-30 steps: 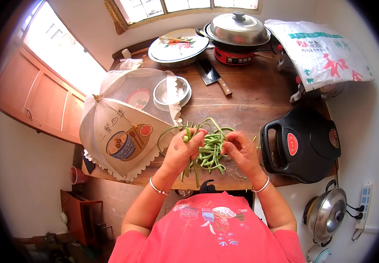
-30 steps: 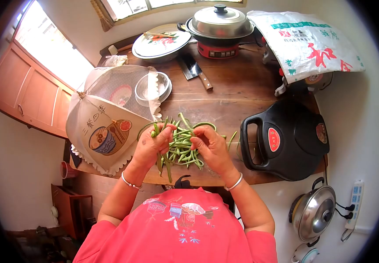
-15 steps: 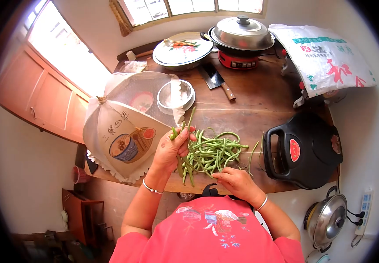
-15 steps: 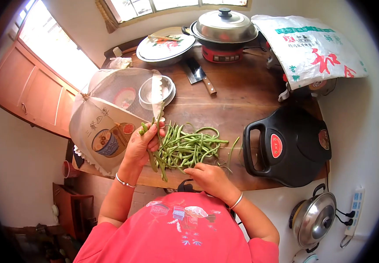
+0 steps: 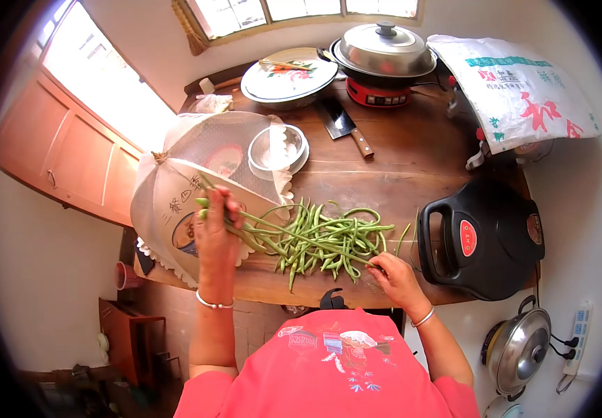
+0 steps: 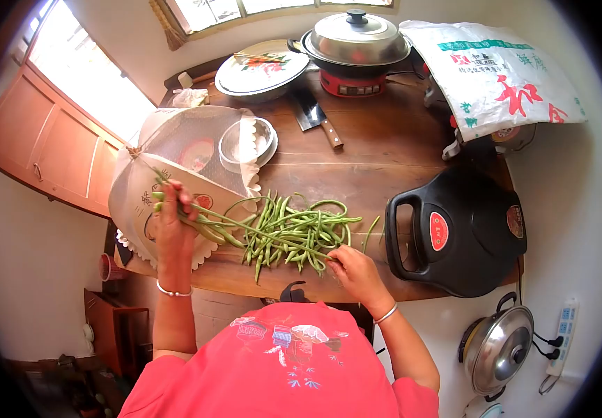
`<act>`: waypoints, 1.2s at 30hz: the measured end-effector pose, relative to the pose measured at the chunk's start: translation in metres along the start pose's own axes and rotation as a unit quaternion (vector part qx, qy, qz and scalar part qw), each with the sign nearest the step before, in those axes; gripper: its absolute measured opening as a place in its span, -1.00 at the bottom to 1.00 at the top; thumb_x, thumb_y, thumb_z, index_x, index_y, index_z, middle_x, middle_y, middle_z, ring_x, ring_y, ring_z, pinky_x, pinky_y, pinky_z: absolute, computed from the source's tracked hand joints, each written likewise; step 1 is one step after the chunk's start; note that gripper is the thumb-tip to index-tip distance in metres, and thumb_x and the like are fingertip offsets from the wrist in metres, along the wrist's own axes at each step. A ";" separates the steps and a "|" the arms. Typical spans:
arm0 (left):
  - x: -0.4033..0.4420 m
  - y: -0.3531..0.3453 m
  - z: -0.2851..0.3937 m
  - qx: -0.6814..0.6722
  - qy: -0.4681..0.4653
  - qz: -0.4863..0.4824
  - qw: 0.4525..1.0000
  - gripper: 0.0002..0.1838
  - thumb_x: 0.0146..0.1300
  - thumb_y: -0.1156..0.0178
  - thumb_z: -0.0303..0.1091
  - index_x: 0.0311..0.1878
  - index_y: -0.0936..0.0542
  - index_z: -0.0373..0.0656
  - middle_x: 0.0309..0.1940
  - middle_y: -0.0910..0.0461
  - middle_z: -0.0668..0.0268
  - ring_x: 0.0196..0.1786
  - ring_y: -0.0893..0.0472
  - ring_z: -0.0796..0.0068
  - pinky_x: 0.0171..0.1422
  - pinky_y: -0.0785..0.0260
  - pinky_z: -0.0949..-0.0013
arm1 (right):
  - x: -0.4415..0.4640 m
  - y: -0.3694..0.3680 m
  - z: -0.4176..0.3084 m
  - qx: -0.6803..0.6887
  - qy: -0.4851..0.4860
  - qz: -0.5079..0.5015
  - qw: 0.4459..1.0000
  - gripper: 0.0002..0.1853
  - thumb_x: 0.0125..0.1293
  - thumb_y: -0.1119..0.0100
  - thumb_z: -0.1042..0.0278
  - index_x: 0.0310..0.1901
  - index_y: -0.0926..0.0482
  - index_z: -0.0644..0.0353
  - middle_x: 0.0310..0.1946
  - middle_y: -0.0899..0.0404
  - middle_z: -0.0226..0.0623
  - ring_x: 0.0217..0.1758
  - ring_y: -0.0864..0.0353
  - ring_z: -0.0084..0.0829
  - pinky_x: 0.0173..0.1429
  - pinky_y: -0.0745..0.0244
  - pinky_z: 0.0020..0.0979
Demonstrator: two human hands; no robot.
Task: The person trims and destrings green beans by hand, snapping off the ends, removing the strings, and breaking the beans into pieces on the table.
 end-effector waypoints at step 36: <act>-0.029 0.039 0.008 0.391 0.024 -0.058 0.918 -0.76 0.45 -0.12 -0.25 -0.04 -0.64 -0.19 -0.19 -0.66 0.36 -0.33 -0.54 0.72 -0.33 -0.35 0.60 | 0.013 0.009 0.005 -0.006 -0.040 -0.007 0.999 -0.85 0.28 -0.18 0.48 -0.13 -0.59 0.27 -0.23 -0.63 -0.09 -0.26 -0.62 -0.07 -0.18 -0.52 -0.23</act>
Point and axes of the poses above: each hand's wrist, its own x-axis towards the middle knuckle, its own y-axis out of the back of the hand, z = x × y, the point moved 4 cm from there along x, towards the middle knuckle
